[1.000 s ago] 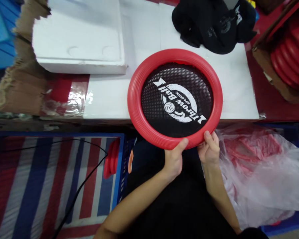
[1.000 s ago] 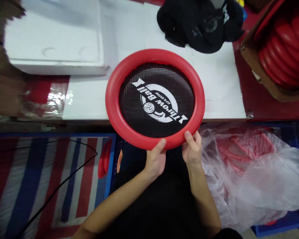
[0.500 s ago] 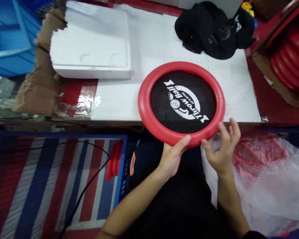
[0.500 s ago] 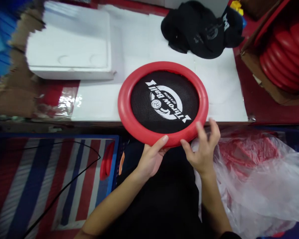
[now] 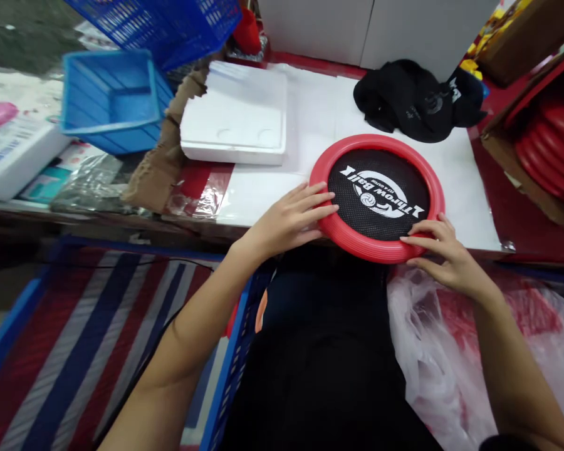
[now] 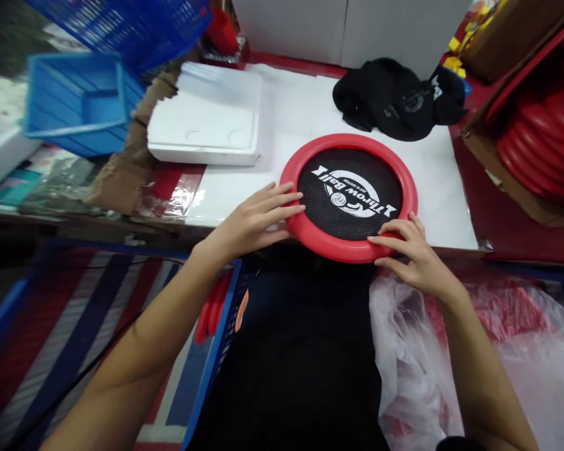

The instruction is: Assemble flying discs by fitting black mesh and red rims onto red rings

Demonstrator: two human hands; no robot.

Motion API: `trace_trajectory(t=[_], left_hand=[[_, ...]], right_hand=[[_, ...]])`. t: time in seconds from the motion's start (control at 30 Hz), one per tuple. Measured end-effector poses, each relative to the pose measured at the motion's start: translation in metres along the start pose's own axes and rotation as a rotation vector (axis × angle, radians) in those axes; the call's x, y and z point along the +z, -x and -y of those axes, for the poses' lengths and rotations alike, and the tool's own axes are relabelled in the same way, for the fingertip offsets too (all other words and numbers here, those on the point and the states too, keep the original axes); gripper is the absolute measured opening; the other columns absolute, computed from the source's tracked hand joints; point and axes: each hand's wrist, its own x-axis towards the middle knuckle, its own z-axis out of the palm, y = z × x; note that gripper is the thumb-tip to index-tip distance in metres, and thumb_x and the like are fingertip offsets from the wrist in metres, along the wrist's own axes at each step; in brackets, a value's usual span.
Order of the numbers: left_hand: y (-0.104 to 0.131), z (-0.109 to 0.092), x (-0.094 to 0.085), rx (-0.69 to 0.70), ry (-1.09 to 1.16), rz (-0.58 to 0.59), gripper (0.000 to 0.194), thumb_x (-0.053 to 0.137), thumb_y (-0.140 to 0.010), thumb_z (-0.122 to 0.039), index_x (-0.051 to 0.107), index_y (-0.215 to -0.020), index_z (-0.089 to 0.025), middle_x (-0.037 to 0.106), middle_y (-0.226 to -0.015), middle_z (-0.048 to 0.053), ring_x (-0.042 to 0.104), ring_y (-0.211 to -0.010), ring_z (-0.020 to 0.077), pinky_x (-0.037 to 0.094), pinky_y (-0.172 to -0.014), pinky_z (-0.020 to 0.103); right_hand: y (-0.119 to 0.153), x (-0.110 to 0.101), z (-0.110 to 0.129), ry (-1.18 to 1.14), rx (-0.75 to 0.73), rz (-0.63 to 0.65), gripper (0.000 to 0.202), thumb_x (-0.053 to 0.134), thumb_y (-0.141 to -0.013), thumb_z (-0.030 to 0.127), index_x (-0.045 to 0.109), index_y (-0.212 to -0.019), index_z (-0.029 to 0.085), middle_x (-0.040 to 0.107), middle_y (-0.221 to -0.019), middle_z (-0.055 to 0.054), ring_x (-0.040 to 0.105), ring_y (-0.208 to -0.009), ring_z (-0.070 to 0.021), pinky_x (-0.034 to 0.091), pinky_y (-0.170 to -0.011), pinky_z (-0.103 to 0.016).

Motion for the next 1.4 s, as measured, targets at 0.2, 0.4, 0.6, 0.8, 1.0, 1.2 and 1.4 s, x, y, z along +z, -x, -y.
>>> trace_trajectory(t=[0.2,0.4,0.6,0.8,1.0,1.2,1.4], left_hand=[[-0.041,-0.03,0.014,0.165,-0.094,0.258,0.033,0.09,-0.081,-0.043,0.081,-0.107,-0.025,0.073,-0.116,0.011,0.063,-0.119,0.0357,0.038,-0.12,0.056],[-0.046,-0.041,0.032,0.296,-0.224,0.393,0.037,0.079,-0.093,-0.055,0.078,-0.111,-0.023,0.07,-0.113,0.013,0.061,-0.106,0.0321,0.045,-0.101,0.045],[-0.03,-0.05,0.063,0.261,-0.256,0.28,0.037,0.072,-0.098,-0.045,0.074,-0.128,-0.023,0.068,-0.129,0.017,0.059,-0.12,0.0387,0.04,-0.111,0.054],[-0.034,-0.071,0.107,0.231,-0.303,0.173,0.04,0.045,-0.105,-0.016,0.069,-0.136,-0.017,0.07,-0.115,0.019,0.063,-0.109,0.0347,0.045,-0.095,0.046],[-0.04,-0.07,0.049,0.377,-0.67,-0.049,0.029,0.061,-0.094,-0.013,0.069,-0.121,-0.015,0.071,-0.115,0.016,0.063,-0.104,0.0323,0.05,-0.088,0.045],[-0.05,-0.078,-0.012,0.456,-0.564,-0.268,0.012,0.072,-0.093,-0.025,0.066,-0.103,-0.021,0.073,-0.101,0.007,0.068,-0.092,0.0242,0.056,-0.081,0.038],[-0.052,-0.088,-0.062,0.596,-0.597,-0.362,0.022,0.081,-0.091,-0.034,0.067,-0.102,-0.022,0.072,-0.09,0.003,0.067,-0.077,0.0186,0.055,-0.068,0.033]], right_hand=[[-0.019,-0.003,0.033,0.123,-0.056,0.019,0.056,0.072,-0.101,0.044,0.058,-0.154,0.033,0.068,-0.14,-0.012,0.06,-0.136,-0.0356,0.03,-0.128,-0.069],[-0.033,0.029,0.069,0.343,-0.145,0.071,0.052,0.063,-0.106,0.041,0.06,-0.152,0.016,0.073,-0.124,-0.019,0.066,-0.111,-0.035,0.055,-0.093,-0.051],[-0.016,0.04,0.033,0.347,-0.164,-0.076,0.058,0.07,-0.102,0.041,0.061,-0.153,0.016,0.072,-0.131,-0.021,0.064,-0.118,-0.0385,0.053,-0.101,-0.058],[-0.005,0.015,-0.004,0.007,-0.054,-0.155,0.046,0.067,-0.103,0.038,0.067,-0.146,0.023,0.072,-0.136,-0.016,0.066,-0.127,-0.0332,0.052,-0.112,-0.057],[-0.017,-0.04,-0.021,0.053,-0.037,-0.059,0.061,0.073,-0.099,0.047,0.058,-0.157,0.031,0.063,-0.155,-0.012,0.054,-0.149,-0.0376,0.018,-0.134,-0.071],[-0.077,-0.08,0.006,-0.199,-0.163,0.035,0.053,0.076,-0.095,0.056,0.071,-0.14,0.029,0.068,-0.134,-0.013,0.066,-0.123,-0.0322,0.055,-0.106,-0.048],[-0.129,-0.115,0.048,-0.265,-0.306,0.154,0.047,0.076,-0.094,0.061,0.073,-0.116,0.02,0.068,-0.095,-0.003,0.06,-0.08,-0.0176,0.048,-0.07,-0.03]])
